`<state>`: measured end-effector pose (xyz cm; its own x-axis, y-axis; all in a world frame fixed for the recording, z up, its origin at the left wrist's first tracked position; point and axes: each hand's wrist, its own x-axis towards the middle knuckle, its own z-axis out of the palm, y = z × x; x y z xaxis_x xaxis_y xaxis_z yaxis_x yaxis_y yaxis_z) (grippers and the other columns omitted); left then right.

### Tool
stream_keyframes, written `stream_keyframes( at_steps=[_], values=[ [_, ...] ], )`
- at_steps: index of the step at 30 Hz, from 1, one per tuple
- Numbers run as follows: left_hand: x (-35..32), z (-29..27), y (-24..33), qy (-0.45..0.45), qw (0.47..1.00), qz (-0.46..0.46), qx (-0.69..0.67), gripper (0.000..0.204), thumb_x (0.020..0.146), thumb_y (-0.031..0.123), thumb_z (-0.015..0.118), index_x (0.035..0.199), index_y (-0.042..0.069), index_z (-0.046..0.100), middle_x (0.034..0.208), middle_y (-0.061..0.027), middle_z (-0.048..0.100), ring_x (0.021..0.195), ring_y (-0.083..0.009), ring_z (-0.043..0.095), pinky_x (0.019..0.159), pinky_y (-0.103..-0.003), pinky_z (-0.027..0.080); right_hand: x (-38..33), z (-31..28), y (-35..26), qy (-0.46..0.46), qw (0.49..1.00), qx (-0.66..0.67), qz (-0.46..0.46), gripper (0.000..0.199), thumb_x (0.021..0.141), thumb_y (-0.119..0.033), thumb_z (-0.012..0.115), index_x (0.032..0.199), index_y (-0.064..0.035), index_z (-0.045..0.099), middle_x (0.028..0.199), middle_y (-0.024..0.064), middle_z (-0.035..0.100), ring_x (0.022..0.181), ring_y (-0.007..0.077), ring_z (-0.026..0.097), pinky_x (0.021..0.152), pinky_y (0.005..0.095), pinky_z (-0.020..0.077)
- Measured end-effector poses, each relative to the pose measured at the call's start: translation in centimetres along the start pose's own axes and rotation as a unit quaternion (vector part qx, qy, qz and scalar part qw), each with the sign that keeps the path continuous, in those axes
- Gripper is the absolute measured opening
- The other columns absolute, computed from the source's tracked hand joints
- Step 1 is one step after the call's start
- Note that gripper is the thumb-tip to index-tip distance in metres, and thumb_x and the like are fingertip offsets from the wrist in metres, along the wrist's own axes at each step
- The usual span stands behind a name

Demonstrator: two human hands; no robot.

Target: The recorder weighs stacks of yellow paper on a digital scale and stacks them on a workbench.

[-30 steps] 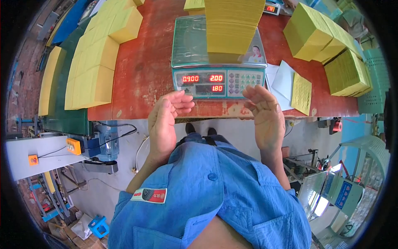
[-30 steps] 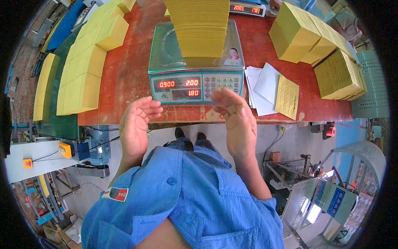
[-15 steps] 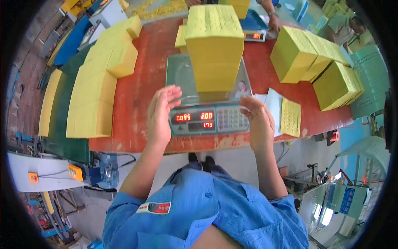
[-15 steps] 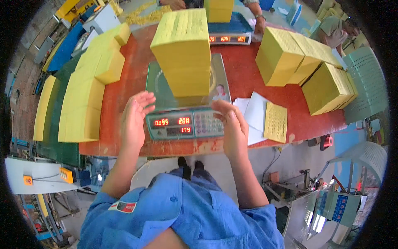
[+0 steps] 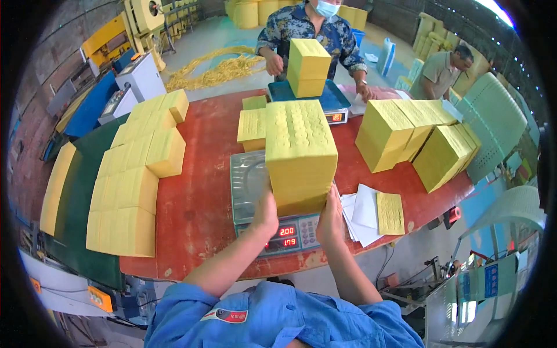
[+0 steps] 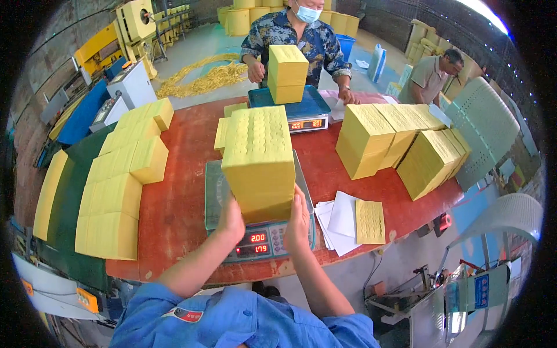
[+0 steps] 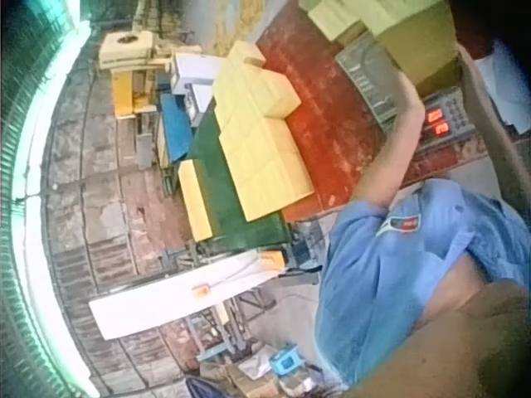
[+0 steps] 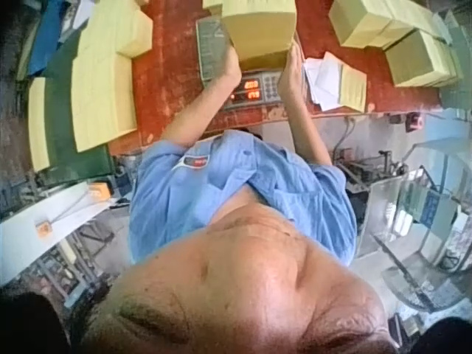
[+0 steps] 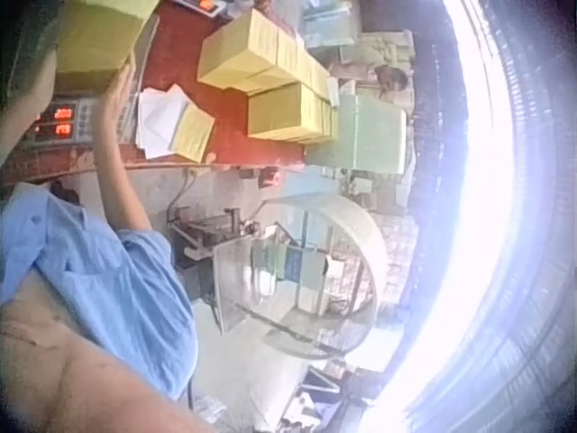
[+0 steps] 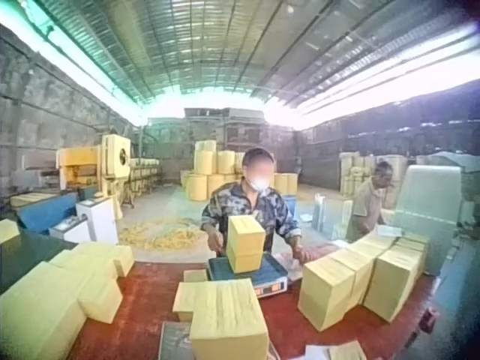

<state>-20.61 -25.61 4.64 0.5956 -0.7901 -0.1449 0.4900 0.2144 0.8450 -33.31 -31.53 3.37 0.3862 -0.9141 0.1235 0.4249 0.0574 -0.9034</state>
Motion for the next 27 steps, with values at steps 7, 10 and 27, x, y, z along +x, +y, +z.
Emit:
stream_keyframes(
  at_steps=[7, 10, 27],
  values=[
    [-3.3, -0.9, 0.5, -0.027, 0.998, -0.045, -0.021, 0.062, 0.102, 0.050, 0.040, 0.145, 0.006, 0.041, 0.143, -0.0069, 0.047, 0.132, -0.0189, 0.041, 0.111, -0.035, 0.031, -3.8, -1.8, -0.3, 0.027, 0.999, 0.017, 0.005, 0.043, 0.105, -0.026, 0.041, 0.139, -0.0004, 0.046, 0.135, 0.0091, 0.053, 0.128, 0.0171, 0.046, 0.107, 0.0318, 0.0332],
    [-2.9, 1.3, 5.3, -0.057, 0.998, -0.032, -0.010, 0.065, 0.099, 0.055, 0.044, 0.143, 0.007, 0.044, 0.142, -0.0076, 0.050, 0.130, -0.0193, 0.044, 0.109, -0.037, 0.034, -3.3, -4.6, 0.9, 0.058, 0.998, -0.018, 0.027, 0.037, 0.103, -0.024, 0.046, 0.132, -0.0022, 0.052, 0.122, 0.0058, 0.061, 0.115, 0.0142, 0.054, 0.098, 0.0320, 0.0405],
    [-1.5, 11.4, 4.8, -0.204, 0.967, -0.119, 0.094, 0.059, 0.092, 0.043, 0.059, 0.138, 0.008, 0.048, 0.130, -0.0072, 0.058, 0.117, -0.0200, 0.057, 0.097, -0.038, 0.048, -1.5, -14.3, -1.9, 0.097, 0.976, 0.085, 0.174, 0.049, 0.099, -0.033, 0.054, 0.138, -0.0035, 0.051, 0.125, 0.0104, 0.060, 0.109, 0.0191, 0.059, 0.087, 0.0350, 0.0502]
  ],
)
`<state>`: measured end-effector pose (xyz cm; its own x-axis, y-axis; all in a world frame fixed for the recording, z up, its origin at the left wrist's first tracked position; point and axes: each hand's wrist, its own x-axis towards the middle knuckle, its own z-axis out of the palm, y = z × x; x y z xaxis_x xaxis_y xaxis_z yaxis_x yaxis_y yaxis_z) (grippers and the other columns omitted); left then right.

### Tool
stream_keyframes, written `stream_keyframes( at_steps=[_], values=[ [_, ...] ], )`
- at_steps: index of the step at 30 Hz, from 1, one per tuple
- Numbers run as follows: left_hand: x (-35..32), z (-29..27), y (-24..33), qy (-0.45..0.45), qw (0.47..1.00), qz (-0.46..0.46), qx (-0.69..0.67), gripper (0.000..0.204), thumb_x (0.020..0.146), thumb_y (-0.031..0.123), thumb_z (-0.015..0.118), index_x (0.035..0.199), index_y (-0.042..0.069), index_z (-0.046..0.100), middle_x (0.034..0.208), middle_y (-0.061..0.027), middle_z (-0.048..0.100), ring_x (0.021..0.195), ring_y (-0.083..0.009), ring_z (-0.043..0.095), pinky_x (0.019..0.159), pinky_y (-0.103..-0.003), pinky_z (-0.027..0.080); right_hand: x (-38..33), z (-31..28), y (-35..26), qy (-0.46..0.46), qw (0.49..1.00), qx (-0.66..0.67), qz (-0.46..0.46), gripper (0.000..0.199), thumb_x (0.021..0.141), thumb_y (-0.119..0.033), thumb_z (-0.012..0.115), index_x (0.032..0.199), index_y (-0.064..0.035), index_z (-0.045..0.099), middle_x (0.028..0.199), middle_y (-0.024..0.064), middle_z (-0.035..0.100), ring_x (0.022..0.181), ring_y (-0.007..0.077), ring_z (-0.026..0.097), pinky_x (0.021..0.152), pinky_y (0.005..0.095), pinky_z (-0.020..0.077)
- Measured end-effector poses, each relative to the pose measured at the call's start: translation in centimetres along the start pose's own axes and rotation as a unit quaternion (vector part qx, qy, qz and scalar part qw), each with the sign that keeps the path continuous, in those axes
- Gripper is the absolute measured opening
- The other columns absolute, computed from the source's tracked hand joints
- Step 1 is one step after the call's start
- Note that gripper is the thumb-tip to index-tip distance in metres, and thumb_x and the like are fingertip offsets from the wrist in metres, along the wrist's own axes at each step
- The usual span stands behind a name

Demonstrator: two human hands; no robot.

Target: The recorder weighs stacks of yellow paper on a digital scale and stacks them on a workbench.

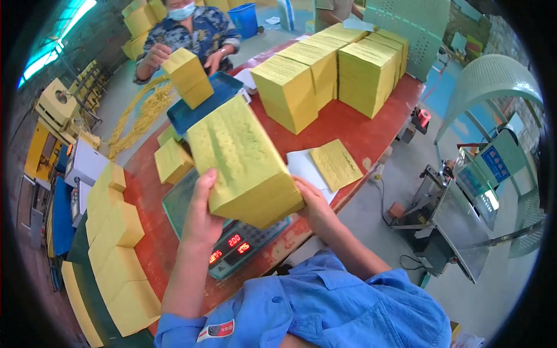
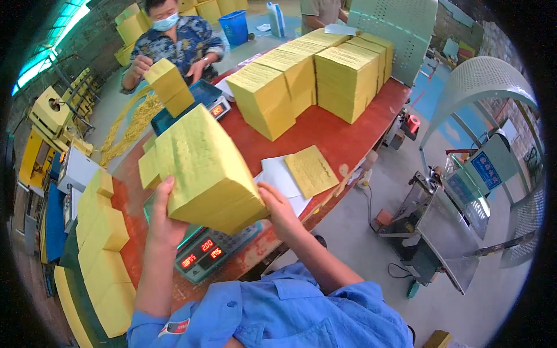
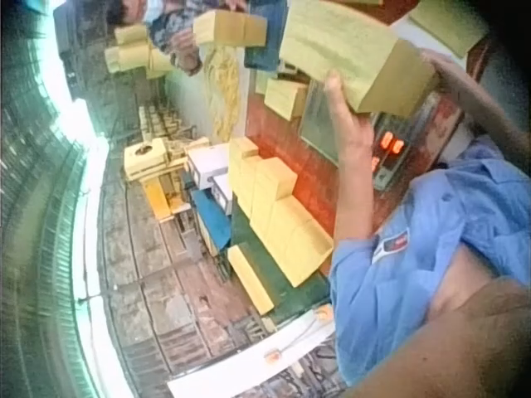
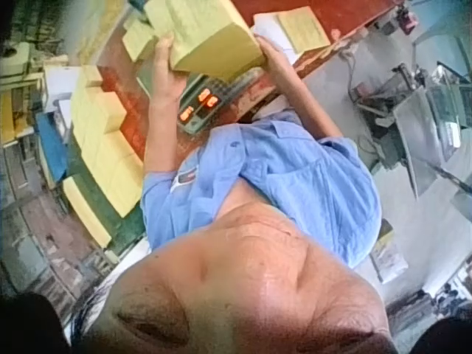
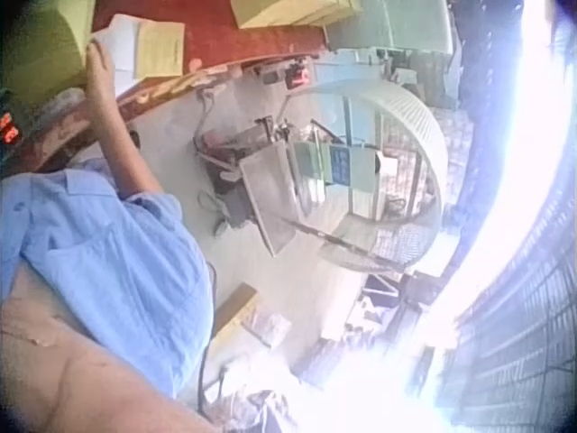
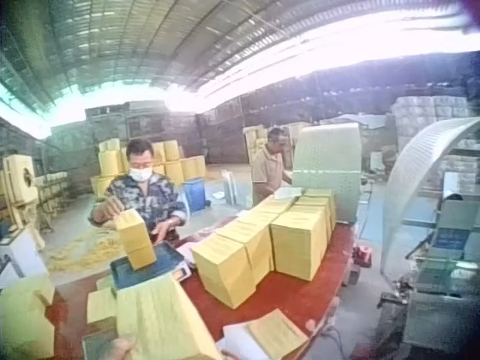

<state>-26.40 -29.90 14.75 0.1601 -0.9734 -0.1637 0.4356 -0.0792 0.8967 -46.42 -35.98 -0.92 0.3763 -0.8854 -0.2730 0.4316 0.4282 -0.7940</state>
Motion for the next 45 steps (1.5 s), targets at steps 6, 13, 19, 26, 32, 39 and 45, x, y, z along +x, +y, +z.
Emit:
stream_keyframes(
  at_steps=[6, 13, 19, 26, 32, 39, 45],
  values=[
    [9.8, 10.9, -6.3, -0.090, 0.995, -0.026, 0.029, 0.057, 0.093, 0.041, 0.057, 0.140, 0.010, 0.045, 0.128, -0.0069, 0.059, 0.115, -0.0181, 0.058, 0.094, -0.036, 0.050, 5.7, -12.6, -8.2, 0.058, 0.997, -0.012, -0.041, 0.043, 0.100, -0.033, 0.049, 0.132, -0.0059, 0.057, 0.123, 0.0061, 0.062, 0.107, 0.0178, 0.060, 0.085, 0.0333, 0.0502],
    [21.0, 19.9, -12.8, -0.104, 0.989, -0.094, 0.037, 0.064, 0.093, 0.041, 0.056, 0.146, 0.013, 0.033, 0.133, -0.0088, 0.052, 0.117, -0.0245, 0.056, 0.084, -0.049, 0.056, 13.8, -24.7, -15.3, 0.095, 0.993, -0.063, -0.009, 0.048, 0.098, -0.041, 0.049, 0.130, -0.0055, 0.058, 0.119, 0.0059, 0.063, 0.103, 0.0160, 0.059, 0.081, 0.0309, 0.0486],
    [27.0, 24.2, -16.8, -0.032, 0.995, -0.055, 0.080, 0.072, 0.091, 0.042, 0.061, 0.147, 0.012, 0.028, 0.137, -0.0124, 0.045, 0.120, -0.0275, 0.052, 0.086, -0.051, 0.055, 17.3, -29.0, -17.9, 0.151, 0.973, -0.175, -0.006, 0.051, 0.102, -0.040, 0.042, 0.127, 0.0010, 0.057, 0.110, 0.0086, 0.064, 0.096, 0.0167, 0.058, 0.080, 0.0315, 0.0465],
    [27.1, 27.0, -18.5, 0.002, 0.996, 0.081, 0.033, 0.089, 0.090, 0.026, 0.066, 0.153, -0.003, 0.009, 0.142, -0.0180, 0.040, 0.128, -0.0244, 0.044, 0.108, -0.035, 0.037, 13.5, -24.6, -17.2, 0.177, 0.919, -0.255, -0.242, 0.052, 0.097, -0.011, 0.055, 0.142, 0.0081, 0.039, 0.140, 0.0212, 0.050, 0.132, 0.0259, 0.047, 0.110, 0.0338, 0.0357],
    [25.6, 25.9, -16.7, 0.004, 0.998, 0.069, 0.007, 0.088, 0.093, 0.030, 0.063, 0.154, -0.004, 0.010, 0.147, -0.0203, 0.036, 0.137, -0.0264, 0.036, 0.113, -0.035, 0.031, 10.5, -21.5, -20.5, 0.207, 0.806, -0.416, -0.367, 0.048, 0.095, -0.007, 0.050, 0.141, 0.0050, 0.042, 0.142, 0.0193, 0.047, 0.134, 0.0263, 0.044, 0.112, 0.0373, 0.0330],
    [14.2, 17.6, -10.6, 0.123, 0.943, 0.269, 0.155, 0.074, 0.099, 0.024, 0.054, 0.156, 0.005, 0.011, 0.160, -0.0194, 0.019, 0.147, -0.0301, 0.023, 0.115, -0.045, 0.025, 7.4, -9.6, -20.9, -0.046, 0.891, -0.246, -0.380, 0.047, 0.092, 0.001, 0.043, 0.138, 0.0078, 0.043, 0.144, 0.0193, 0.046, 0.137, 0.0278, 0.042, 0.113, 0.0408, 0.0330],
    [2.3, 6.7, -8.0, 0.331, 0.868, 0.320, 0.186, 0.070, 0.100, 0.016, 0.052, 0.156, 0.007, 0.011, 0.156, -0.0191, 0.026, 0.142, -0.0292, 0.031, 0.113, -0.044, 0.029, 6.5, 2.2, -13.5, -0.237, 0.897, -0.247, -0.279, 0.047, 0.093, -0.006, 0.046, 0.139, 0.0063, 0.045, 0.142, 0.0198, 0.049, 0.135, 0.0285, 0.045, 0.112, 0.0410, 0.0355]
  ],
)
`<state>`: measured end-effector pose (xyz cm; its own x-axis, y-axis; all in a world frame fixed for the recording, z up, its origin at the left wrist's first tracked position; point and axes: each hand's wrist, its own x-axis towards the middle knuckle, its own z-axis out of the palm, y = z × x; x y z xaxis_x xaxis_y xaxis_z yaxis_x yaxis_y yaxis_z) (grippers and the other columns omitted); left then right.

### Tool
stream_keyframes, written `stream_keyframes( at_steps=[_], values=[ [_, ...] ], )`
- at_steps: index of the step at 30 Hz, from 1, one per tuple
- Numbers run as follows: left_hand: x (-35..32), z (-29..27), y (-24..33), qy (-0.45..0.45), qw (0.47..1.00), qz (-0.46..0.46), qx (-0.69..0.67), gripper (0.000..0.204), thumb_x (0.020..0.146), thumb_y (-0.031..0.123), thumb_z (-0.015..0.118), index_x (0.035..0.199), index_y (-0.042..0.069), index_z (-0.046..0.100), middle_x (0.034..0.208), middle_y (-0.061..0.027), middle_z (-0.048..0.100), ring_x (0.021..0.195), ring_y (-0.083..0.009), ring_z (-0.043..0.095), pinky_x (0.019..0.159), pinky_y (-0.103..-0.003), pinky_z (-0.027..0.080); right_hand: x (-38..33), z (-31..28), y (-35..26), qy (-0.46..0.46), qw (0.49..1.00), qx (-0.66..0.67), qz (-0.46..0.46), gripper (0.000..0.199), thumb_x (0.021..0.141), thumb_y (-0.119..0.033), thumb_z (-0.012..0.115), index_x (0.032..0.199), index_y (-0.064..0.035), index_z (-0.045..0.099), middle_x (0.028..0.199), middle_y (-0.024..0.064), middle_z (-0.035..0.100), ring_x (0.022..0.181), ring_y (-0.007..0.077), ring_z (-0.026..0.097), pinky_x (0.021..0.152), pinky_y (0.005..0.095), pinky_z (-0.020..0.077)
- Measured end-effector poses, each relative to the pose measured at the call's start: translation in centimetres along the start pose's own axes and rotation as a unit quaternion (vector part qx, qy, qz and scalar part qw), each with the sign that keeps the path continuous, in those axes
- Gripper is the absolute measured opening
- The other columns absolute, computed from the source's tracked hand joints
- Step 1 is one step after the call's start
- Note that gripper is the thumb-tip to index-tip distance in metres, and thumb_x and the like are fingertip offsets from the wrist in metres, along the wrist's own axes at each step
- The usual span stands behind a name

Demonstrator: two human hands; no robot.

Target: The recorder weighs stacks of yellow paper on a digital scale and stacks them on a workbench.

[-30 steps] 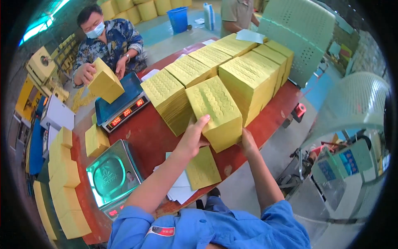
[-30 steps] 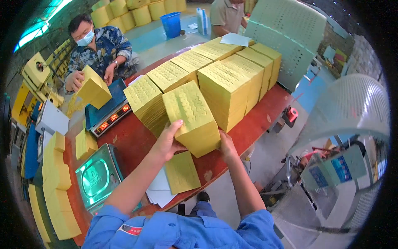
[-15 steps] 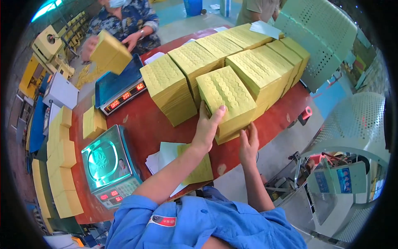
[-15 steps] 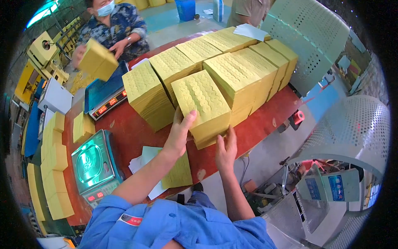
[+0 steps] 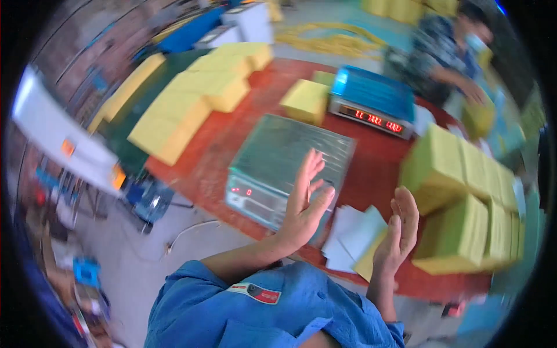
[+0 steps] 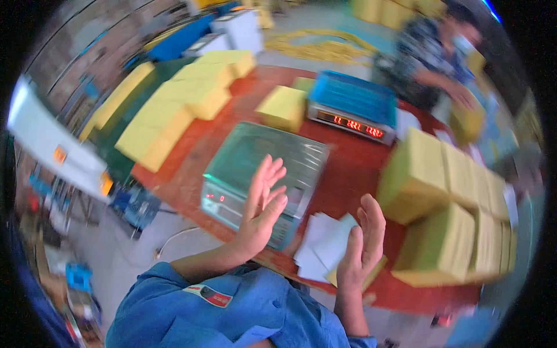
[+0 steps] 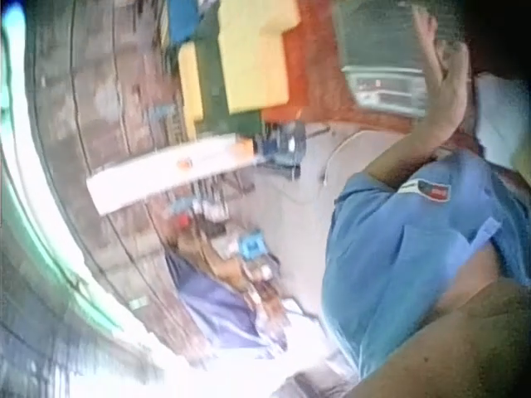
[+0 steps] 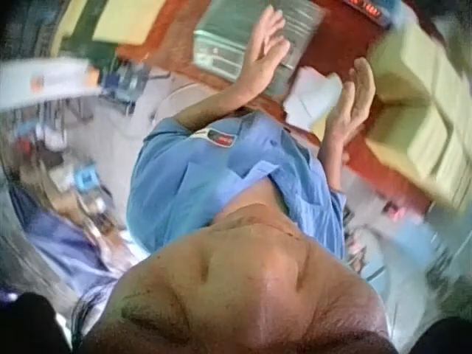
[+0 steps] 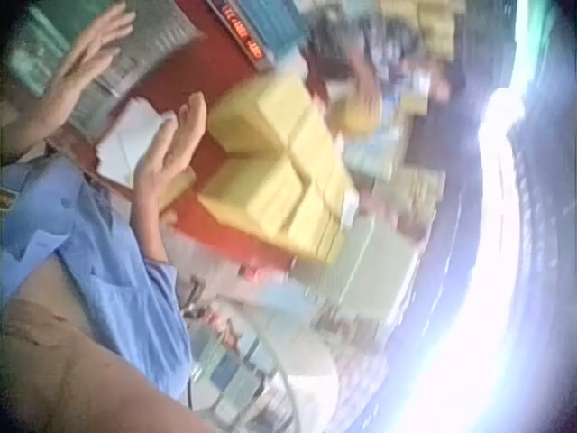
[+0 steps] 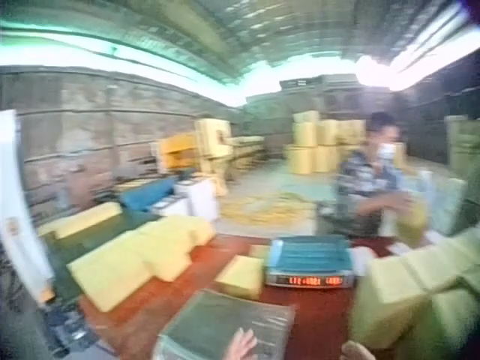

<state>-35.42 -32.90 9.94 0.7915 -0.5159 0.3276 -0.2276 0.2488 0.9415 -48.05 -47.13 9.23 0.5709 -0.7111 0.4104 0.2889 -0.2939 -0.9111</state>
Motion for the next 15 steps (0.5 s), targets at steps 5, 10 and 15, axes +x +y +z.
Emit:
stream_keyframes(
  at_steps=[5, 10, 15],
  values=[
    [-1.4, -13.8, 0.0, 0.163, 0.986, -0.006, 0.037, 0.066, 0.101, 0.014, 0.050, 0.156, 0.007, 0.015, 0.155, -0.0186, 0.028, 0.141, -0.0286, 0.033, 0.112, -0.043, 0.029, 1.7, 14.0, 0.9, -0.193, 0.980, 0.039, -0.012, 0.046, 0.093, -0.009, 0.050, 0.137, 0.0055, 0.047, 0.139, 0.0174, 0.051, 0.129, 0.0255, 0.049, 0.108, 0.0390, 0.0369],
    [0.4, -26.6, -0.9, 0.247, 0.969, 0.011, 0.000, 0.064, 0.100, 0.016, 0.051, 0.156, 0.010, 0.018, 0.154, -0.0173, 0.031, 0.140, -0.0290, 0.034, 0.112, -0.043, 0.030, 3.6, 30.2, 2.6, -0.296, 0.953, 0.054, -0.023, 0.044, 0.094, -0.008, 0.054, 0.136, 0.0026, 0.049, 0.136, 0.0146, 0.053, 0.127, 0.0235, 0.050, 0.106, 0.0374, 0.0395],
    [6.6, -37.7, -3.6, 0.268, 0.963, -0.023, -0.006, 0.067, 0.098, 0.018, 0.054, 0.154, 0.004, 0.020, 0.149, -0.0208, 0.035, 0.135, -0.0298, 0.039, 0.110, -0.041, 0.032, 8.4, 45.3, 7.5, -0.318, 0.941, 0.067, 0.094, 0.042, 0.096, -0.014, 0.055, 0.134, 0.0023, 0.050, 0.132, 0.0121, 0.056, 0.124, 0.0222, 0.052, 0.105, 0.0351, 0.0400]
  ],
)
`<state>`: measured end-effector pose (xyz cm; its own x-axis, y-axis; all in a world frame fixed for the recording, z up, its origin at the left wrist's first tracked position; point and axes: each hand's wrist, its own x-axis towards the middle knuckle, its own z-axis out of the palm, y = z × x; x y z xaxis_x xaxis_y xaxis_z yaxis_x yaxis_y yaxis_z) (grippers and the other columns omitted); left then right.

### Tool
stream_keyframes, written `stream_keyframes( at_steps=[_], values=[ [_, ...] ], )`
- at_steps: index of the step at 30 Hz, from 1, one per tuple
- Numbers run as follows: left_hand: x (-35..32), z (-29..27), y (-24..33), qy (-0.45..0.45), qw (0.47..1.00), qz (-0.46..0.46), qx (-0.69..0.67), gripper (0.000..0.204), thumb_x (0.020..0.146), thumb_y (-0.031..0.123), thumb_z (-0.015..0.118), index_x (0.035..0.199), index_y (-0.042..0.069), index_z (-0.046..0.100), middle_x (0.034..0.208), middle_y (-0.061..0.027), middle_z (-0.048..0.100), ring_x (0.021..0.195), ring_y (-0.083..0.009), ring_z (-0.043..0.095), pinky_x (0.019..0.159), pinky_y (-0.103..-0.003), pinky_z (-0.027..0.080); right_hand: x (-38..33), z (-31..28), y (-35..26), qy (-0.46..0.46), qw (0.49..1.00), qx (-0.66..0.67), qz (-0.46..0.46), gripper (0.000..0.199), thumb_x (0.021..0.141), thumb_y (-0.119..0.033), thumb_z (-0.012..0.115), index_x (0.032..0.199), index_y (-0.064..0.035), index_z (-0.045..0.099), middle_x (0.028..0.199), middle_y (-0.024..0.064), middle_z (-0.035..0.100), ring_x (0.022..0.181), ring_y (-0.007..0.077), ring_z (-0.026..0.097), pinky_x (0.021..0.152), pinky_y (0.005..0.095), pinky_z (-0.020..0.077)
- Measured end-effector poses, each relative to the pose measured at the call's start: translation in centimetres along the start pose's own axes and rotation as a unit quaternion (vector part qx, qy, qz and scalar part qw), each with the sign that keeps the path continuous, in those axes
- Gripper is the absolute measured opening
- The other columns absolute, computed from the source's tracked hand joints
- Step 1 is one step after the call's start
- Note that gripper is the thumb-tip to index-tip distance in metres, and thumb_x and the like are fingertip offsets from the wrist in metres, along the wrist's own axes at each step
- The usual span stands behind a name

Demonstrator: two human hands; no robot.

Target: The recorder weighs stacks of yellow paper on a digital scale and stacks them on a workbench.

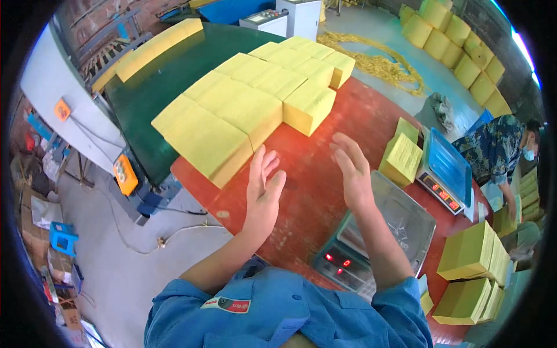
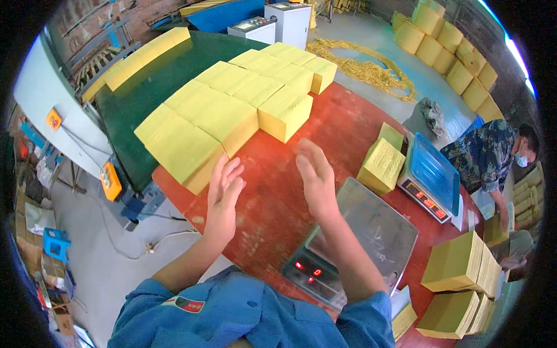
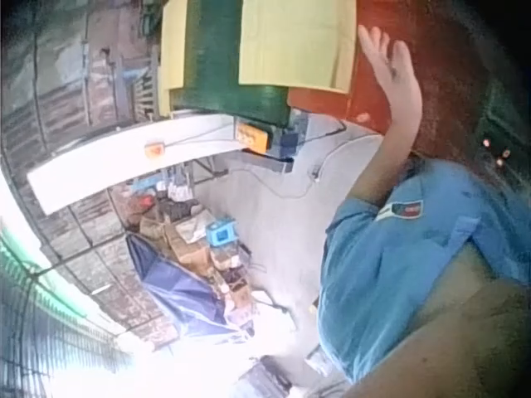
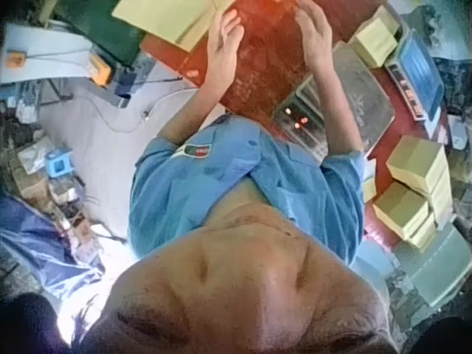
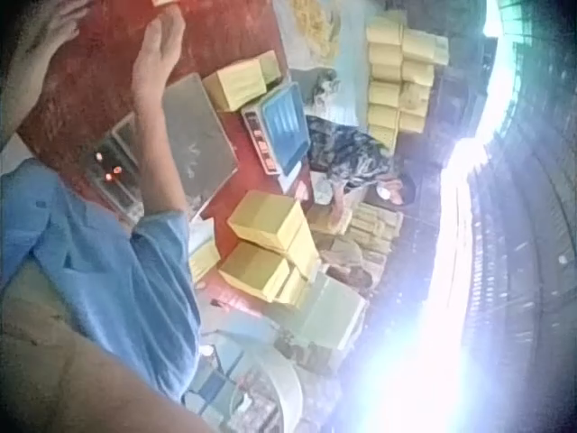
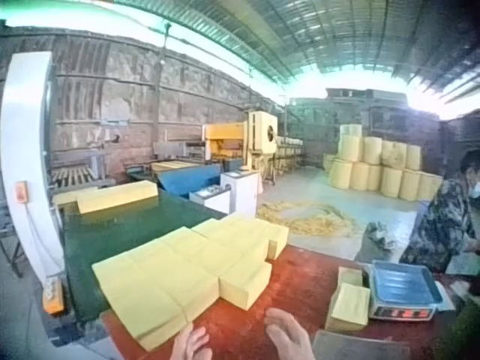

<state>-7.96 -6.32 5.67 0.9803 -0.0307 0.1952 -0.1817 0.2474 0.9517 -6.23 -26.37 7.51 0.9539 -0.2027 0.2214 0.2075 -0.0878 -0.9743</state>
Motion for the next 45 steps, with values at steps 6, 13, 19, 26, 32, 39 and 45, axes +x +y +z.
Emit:
stream_keyframes(
  at_steps=[6, 13, 19, 26, 32, 39, 45],
  values=[
    [12.1, -2.2, -4.2, -0.078, 0.993, -0.061, 0.067, 0.068, 0.098, 0.021, 0.054, 0.153, 0.002, 0.020, 0.147, -0.0249, 0.036, 0.134, -0.0300, 0.040, 0.110, -0.042, 0.035, 16.2, 3.2, 7.9, 0.093, 0.979, -0.181, -0.001, 0.044, 0.092, -0.020, 0.060, 0.132, -0.0016, 0.053, 0.130, 0.0180, 0.059, 0.119, 0.0285, 0.057, 0.100, 0.0368, 0.0450],
    [26.3, 1.6, -10.6, -0.189, 0.873, 0.121, 0.433, 0.055, 0.088, 0.025, 0.063, 0.130, -0.010, 0.051, 0.136, -0.0315, 0.048, 0.131, -0.0412, 0.043, 0.112, -0.044, 0.034, 28.7, 1.7, 16.1, 0.086, 0.918, -0.386, 0.027, 0.055, 0.082, -0.040, 0.069, 0.125, -0.0070, 0.062, 0.121, 0.0189, 0.065, 0.113, 0.0330, 0.062, 0.096, 0.0416, 0.0480],
    [26.4, 3.0, -12.1, -0.229, 0.793, 0.159, 0.542, 0.051, 0.084, 0.024, 0.066, 0.120, -0.012, 0.056, 0.138, -0.0313, 0.047, 0.132, -0.0409, 0.044, 0.112, -0.046, 0.034, 27.2, -0.1, 15.7, -0.026, 0.927, -0.359, 0.108, 0.052, 0.080, -0.045, 0.070, 0.114, -0.0065, 0.069, 0.108, 0.0180, 0.070, 0.104, 0.0330, 0.066, 0.092, 0.0408, 0.0499],
    [16.4, -1.3, -10.2, -0.240, 0.821, 0.196, 0.479, 0.042, 0.079, 0.022, 0.072, 0.108, -0.006, 0.062, 0.130, -0.0245, 0.054, 0.124, -0.0385, 0.051, 0.104, -0.047, 0.041, 15.2, -0.1, 13.4, -0.062, 0.911, -0.391, 0.112, 0.049, 0.081, -0.046, 0.069, 0.109, -0.0057, 0.069, 0.103, 0.0196, 0.070, 0.099, 0.0340, 0.067, 0.088, 0.0417, 0.0507],
    [4.8, -5.7, -4.7, -0.243, 0.818, 0.199, 0.482, 0.030, 0.083, 0.020, 0.070, 0.102, -0.002, 0.062, 0.122, -0.0200, 0.060, 0.115, -0.0377, 0.056, 0.096, -0.044, 0.045, 0.2, 3.3, 7.0, -0.119, 0.895, -0.416, 0.106, 0.047, 0.084, -0.042, 0.069, 0.103, 0.0000, 0.064, 0.098, 0.0226, 0.068, 0.097, 0.0391, 0.065, 0.085, 0.0461, 0.0498],
    [-0.7, -7.6, -2.8, -0.250, 0.733, 0.235, 0.587, 0.051, 0.087, 0.019, 0.063, 0.135, 0.005, 0.053, 0.131, -0.0173, 0.054, 0.119, -0.0360, 0.051, 0.100, -0.047, 0.039, -15.8, 6.8, 4.8, -0.014, 0.966, -0.256, 0.028, 0.046, 0.084, -0.025, 0.072, 0.116, 0.0026, 0.054, 0.112, 0.0257, 0.060, 0.100, 0.0430, 0.062, 0.084, 0.0459, 0.0517],
    [-5.1, -8.6, -0.7, -0.315, 0.709, 0.178, 0.605, 0.056, 0.089, 0.024, 0.061, 0.138, 0.001, 0.048, 0.135, -0.0196, 0.052, 0.121, -0.0377, 0.050, 0.103, -0.048, 0.036, -28.5, 6.6, 8.6, -0.047, 0.963, 0.045, 0.261, 0.039, 0.090, -0.013, 0.063, 0.125, 0.0021, 0.056, 0.118, 0.0164, 0.062, 0.103, 0.0255, 0.063, 0.087, 0.0355, 0.0521]
  ],
)
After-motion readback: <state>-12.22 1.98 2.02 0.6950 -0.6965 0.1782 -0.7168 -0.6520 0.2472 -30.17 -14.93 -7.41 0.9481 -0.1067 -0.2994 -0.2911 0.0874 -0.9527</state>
